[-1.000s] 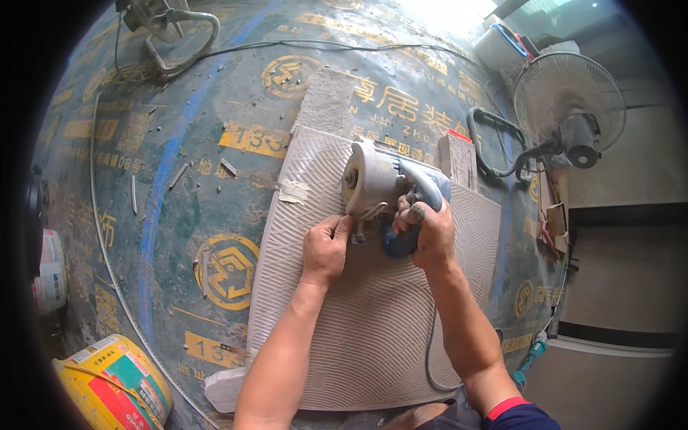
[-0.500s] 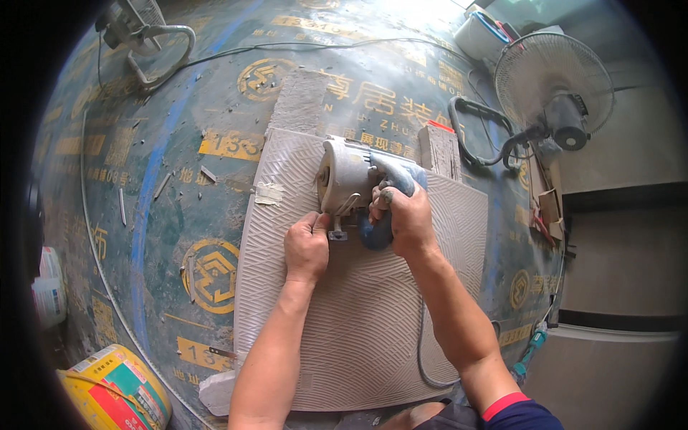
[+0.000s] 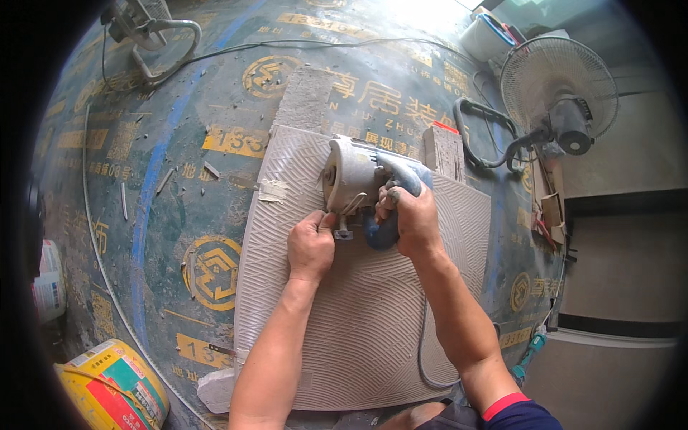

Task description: The person measures a tile with a tape measure, marks a line with a pink pen, and then cuts the tile along the line using a handheld power saw.

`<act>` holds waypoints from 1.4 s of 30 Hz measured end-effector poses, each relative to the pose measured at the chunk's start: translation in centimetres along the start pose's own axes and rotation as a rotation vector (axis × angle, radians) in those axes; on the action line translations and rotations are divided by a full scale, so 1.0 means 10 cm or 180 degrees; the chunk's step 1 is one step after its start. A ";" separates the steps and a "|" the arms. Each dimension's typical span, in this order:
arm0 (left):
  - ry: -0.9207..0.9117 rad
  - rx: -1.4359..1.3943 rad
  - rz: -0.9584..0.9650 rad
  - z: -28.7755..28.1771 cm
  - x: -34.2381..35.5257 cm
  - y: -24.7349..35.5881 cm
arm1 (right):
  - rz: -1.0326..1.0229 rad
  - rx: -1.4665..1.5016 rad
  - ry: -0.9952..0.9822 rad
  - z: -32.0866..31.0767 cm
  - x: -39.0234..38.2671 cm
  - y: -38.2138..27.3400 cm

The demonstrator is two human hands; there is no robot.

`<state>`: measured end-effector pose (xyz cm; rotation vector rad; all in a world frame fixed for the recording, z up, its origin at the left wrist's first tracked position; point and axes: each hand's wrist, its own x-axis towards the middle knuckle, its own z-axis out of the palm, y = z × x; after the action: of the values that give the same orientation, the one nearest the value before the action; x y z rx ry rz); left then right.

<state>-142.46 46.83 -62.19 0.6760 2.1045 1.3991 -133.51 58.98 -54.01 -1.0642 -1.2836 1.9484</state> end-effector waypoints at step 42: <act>0.0066 0.0215 0.0064 0.08 0.01 0.03 | -0.0023 -0.0084 0.0125 -0.10 0.04 -0.04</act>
<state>-141.97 47.54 -62.20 0.7140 2.1752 1.3566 -132.82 59.91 -53.96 -1.1038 -1.2933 1.9007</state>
